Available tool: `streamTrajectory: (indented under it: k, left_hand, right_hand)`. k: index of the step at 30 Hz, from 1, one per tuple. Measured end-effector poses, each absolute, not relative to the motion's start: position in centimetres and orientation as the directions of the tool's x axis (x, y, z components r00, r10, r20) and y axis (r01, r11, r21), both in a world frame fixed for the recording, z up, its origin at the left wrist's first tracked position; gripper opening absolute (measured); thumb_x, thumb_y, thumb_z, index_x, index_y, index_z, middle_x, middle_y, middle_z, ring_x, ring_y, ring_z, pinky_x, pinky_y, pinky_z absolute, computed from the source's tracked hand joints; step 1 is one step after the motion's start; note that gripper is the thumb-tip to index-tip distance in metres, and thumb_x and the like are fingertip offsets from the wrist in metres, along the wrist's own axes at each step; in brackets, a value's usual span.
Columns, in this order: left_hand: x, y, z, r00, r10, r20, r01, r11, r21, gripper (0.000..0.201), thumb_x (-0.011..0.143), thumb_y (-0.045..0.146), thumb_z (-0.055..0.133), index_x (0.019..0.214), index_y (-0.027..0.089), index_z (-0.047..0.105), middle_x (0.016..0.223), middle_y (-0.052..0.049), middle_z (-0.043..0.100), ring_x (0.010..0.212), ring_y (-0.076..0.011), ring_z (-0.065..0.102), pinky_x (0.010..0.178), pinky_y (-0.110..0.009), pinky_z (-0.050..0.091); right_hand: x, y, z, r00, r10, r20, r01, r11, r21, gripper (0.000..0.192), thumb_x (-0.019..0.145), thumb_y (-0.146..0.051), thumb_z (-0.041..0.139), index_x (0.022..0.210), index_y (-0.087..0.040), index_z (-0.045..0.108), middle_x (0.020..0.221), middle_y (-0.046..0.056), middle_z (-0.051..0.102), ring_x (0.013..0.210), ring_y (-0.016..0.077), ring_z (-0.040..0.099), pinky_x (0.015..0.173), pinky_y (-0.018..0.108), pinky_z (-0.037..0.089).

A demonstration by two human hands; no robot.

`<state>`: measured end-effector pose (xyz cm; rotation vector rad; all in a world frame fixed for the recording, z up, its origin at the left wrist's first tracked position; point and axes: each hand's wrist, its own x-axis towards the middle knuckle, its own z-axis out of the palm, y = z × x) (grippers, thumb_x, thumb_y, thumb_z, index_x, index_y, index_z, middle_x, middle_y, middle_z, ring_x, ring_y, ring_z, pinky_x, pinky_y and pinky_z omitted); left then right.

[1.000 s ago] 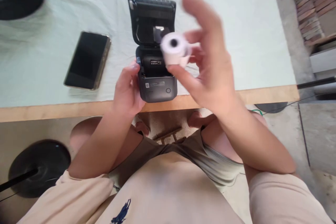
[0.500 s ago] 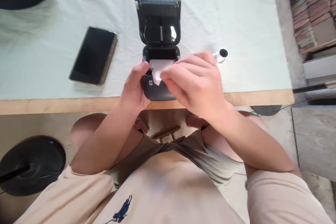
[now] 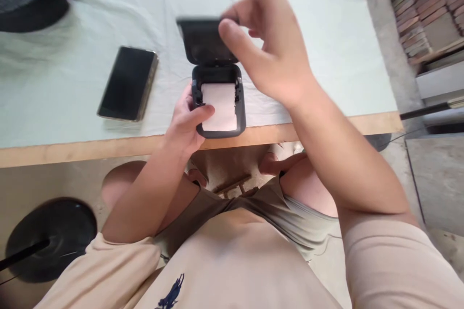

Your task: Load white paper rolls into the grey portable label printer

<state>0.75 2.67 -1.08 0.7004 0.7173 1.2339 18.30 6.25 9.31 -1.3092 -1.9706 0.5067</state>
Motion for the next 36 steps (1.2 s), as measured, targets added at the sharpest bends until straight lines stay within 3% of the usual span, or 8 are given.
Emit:
streamTrajectory:
  k: [2, 5, 8, 12, 26, 29, 32, 36]
  left_hand:
    - [0.7, 2.8, -1.2, 0.196, 0.975, -0.107, -0.565, 0.201, 0.800, 0.071, 0.059, 0.030, 0.094, 0.121, 0.024, 0.058, 0.098, -0.002, 0.072, 0.102, -0.0327, 0.076, 0.083, -0.039, 0.059]
    - [0.6, 2.5, -0.8, 0.231, 0.968, -0.097, -0.580, 0.217, 0.785, 0.076, 0.058, 0.031, 0.097, 0.122, 0.027, 0.058, 0.104, -0.002, 0.074, 0.111, -0.0341, 0.075, 0.087, -0.038, 0.059]
    - [0.6, 2.1, 0.4, 0.222, 0.967, -0.126, -0.677, 0.245, 0.694, 0.051, 0.074, 0.032, 0.086, 0.117, 0.026, 0.061, 0.103, -0.001, 0.074, 0.118, -0.0316, 0.074, 0.092, -0.035, 0.059]
    - [0.6, 1.9, 1.4, 0.240, 0.958, -0.154, -0.761, 0.284, 0.583, 0.021, 0.092, 0.037, 0.063, 0.107, 0.023, 0.066, 0.100, -0.003, 0.074, 0.122, -0.0285, 0.071, 0.097, -0.033, 0.058]
    - [1.3, 2.8, 0.5, 0.161, 0.969, -0.188, -0.772, 0.242, 0.587, 0.019, 0.097, 0.019, 0.052, 0.101, 0.021, 0.071, 0.094, 0.000, 0.076, 0.089, -0.0176, 0.075, 0.081, -0.025, 0.059]
    - [1.2, 3.0, 0.2, 0.149, 0.965, -0.214, -0.786, 0.247, 0.566, 0.020, 0.097, 0.016, 0.050, 0.097, 0.019, 0.070, 0.084, 0.002, 0.074, 0.076, -0.0130, 0.071, 0.073, -0.021, 0.057]
    - [1.1, 3.1, 0.2, 0.167, 0.968, -0.186, -0.819, 0.241, 0.521, 0.021, 0.098, 0.015, 0.049, 0.089, 0.019, 0.067, 0.077, 0.003, 0.070, 0.068, -0.0101, 0.067, 0.068, -0.019, 0.055]
    - [0.9, 2.7, 0.8, 0.222, 0.966, -0.129, -0.811, 0.257, 0.525, 0.018, 0.099, 0.028, 0.055, 0.085, 0.023, 0.066, 0.076, 0.002, 0.070, 0.073, -0.0159, 0.070, 0.067, -0.026, 0.057]
  right_hand:
    - [18.5, 6.5, 8.9, -0.223, 0.887, 0.404, 0.555, 0.457, -0.695, 0.032, 0.102, -0.033, 0.058, 0.134, -0.027, 0.055, 0.102, 0.001, 0.073, 0.117, 0.0245, 0.073, 0.101, 0.041, 0.060]
    - [19.0, 6.0, 7.7, -0.369, 0.866, 0.338, 0.535, 0.495, -0.684, 0.036, 0.096, -0.039, 0.067, 0.130, -0.028, 0.060, 0.124, 0.004, 0.074, 0.127, 0.0274, 0.069, 0.104, 0.045, 0.059]
    - [19.3, 5.6, 6.1, -0.485, 0.862, 0.146, 0.569, 0.438, -0.696, 0.045, 0.094, -0.046, 0.070, 0.135, -0.028, 0.061, 0.141, 0.006, 0.068, 0.128, 0.0291, 0.067, 0.108, 0.048, 0.058]
    - [19.4, 5.8, 4.4, -0.503, 0.852, 0.147, 0.542, 0.443, -0.714, 0.049, 0.094, -0.047, 0.068, 0.138, -0.028, 0.057, 0.139, 0.008, 0.066, 0.123, 0.0270, 0.067, 0.101, 0.044, 0.061]
    - [20.2, 3.2, 6.5, -0.503, 0.822, 0.268, 0.625, 0.560, -0.544, 0.050, 0.091, -0.026, 0.073, 0.138, -0.032, 0.058, 0.150, 0.011, 0.058, 0.140, 0.0263, 0.058, 0.103, 0.043, 0.064]
    - [19.5, 3.8, 6.9, -0.403, 0.836, 0.373, 0.705, 0.543, -0.457, 0.043, 0.086, -0.030, 0.078, 0.127, -0.027, 0.064, 0.117, 0.009, 0.070, 0.108, 0.0259, 0.070, 0.085, 0.042, 0.064]
    - [18.4, 4.3, 7.3, -0.176, 0.866, 0.468, 0.706, 0.443, -0.553, 0.017, 0.094, -0.030, 0.069, 0.109, -0.024, 0.062, 0.067, -0.003, 0.059, 0.061, 0.0165, 0.060, 0.064, 0.035, 0.055]
    - [17.6, 4.5, 7.9, -0.171, 0.866, 0.471, 0.622, 0.465, -0.630, 0.009, 0.098, -0.028, 0.061, 0.099, -0.027, 0.052, 0.085, 0.000, 0.072, 0.074, 0.0175, 0.071, 0.061, 0.031, 0.055]
